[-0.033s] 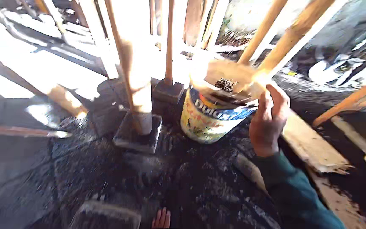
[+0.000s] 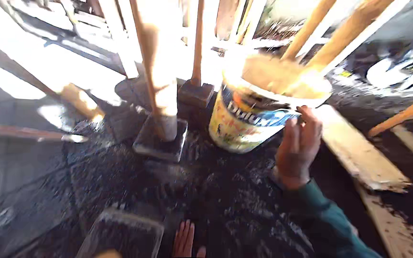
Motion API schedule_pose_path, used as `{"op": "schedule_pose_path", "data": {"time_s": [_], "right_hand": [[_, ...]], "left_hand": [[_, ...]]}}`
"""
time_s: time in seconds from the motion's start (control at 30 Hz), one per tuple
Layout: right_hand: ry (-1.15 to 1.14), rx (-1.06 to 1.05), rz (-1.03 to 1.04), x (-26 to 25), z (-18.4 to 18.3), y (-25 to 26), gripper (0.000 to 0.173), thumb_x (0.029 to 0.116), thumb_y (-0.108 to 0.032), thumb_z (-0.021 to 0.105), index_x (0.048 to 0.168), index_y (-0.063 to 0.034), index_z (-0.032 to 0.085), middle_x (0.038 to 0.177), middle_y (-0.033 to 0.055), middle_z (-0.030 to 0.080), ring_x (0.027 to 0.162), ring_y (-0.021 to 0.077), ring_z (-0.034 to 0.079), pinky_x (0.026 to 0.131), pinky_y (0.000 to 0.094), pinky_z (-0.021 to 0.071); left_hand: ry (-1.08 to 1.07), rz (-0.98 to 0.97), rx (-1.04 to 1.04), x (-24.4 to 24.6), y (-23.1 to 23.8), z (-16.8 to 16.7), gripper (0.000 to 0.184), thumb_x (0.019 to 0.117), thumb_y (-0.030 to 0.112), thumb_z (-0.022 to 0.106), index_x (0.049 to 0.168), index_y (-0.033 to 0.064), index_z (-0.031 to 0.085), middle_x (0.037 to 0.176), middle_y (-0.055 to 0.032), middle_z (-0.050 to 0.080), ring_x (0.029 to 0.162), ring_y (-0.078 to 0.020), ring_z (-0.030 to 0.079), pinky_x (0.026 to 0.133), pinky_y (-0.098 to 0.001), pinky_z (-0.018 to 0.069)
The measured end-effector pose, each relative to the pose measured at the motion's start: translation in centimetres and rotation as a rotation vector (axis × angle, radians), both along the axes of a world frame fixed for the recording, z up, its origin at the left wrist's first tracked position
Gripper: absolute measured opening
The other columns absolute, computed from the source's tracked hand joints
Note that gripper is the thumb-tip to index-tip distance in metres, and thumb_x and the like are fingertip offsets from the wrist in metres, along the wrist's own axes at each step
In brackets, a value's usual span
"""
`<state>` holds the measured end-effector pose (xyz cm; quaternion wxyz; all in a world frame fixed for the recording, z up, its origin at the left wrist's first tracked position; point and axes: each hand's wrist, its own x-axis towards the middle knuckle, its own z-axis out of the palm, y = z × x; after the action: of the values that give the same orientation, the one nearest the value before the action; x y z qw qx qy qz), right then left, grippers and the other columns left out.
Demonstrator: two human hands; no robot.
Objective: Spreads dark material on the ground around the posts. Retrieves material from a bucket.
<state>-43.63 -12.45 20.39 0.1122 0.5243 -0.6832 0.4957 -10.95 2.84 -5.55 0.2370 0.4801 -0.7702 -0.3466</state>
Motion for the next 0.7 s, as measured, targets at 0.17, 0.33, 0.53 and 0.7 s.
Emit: {"op": "schedule_pose_path", "data": {"time_s": [0.17, 0.33, 0.53, 0.7], "right_hand": [[0.094, 0.582, 0.601, 13.5, -20.2, 14.9, 0.058, 0.0978, -0.05, 0.058, 0.144, -0.0158, 0.059, 0.156, 0.0169, 0.048, 0.149, 0.0362, 0.039, 0.12, 0.061, 0.0349], [0.374, 0.663, 1.121, 17.6, -24.5, 20.5, 0.072, 0.0946, -0.053, 0.065, 0.157, -0.0249, 0.043, 0.167, 0.0035, 0.034, 0.156, 0.0273, 0.028, 0.122, 0.0659, 0.0209], [0.476, 0.605, 0.96, 15.0, -25.7, 15.8, 0.065, 0.0901, -0.028, 0.074, 0.151, -0.0257, 0.053, 0.161, 0.0042, 0.046, 0.152, 0.0289, 0.036, 0.12, 0.0681, 0.025], [0.222, 0.683, 0.666, 14.6, -23.8, 7.1, 0.073, 0.1001, -0.07, 0.036, 0.154, -0.0226, 0.049, 0.166, 0.0066, 0.036, 0.156, 0.0332, 0.026, 0.124, 0.0663, 0.017]], "left_hand": [[0.152, 0.23, -0.127, 3.0, 1.2, 2.0, 0.049, 0.1013, 0.033, 0.055, 0.132, -0.0042, 0.064, 0.14, -0.0247, 0.06, 0.138, -0.034, 0.052, 0.117, -0.047, 0.042], [0.15, 0.236, -0.165, 5.0, 2.5, 3.0, 0.058, 0.1024, 0.042, 0.051, 0.132, -0.007, 0.06, 0.14, -0.0281, 0.058, 0.136, -0.0266, 0.054, 0.114, -0.0382, 0.0452], [0.061, 0.176, -0.153, 4.8, 3.1, 1.1, 0.063, 0.1012, 0.048, 0.053, 0.135, -0.0052, 0.059, 0.142, -0.0289, 0.055, 0.139, -0.0322, 0.051, 0.116, -0.0431, 0.0433], [-0.073, 0.144, -0.055, 4.4, 2.4, 0.8, 0.066, 0.0996, 0.044, 0.055, 0.142, -0.0058, 0.054, 0.15, -0.0287, 0.048, 0.144, -0.0374, 0.044, 0.12, -0.0486, 0.0373]]}}
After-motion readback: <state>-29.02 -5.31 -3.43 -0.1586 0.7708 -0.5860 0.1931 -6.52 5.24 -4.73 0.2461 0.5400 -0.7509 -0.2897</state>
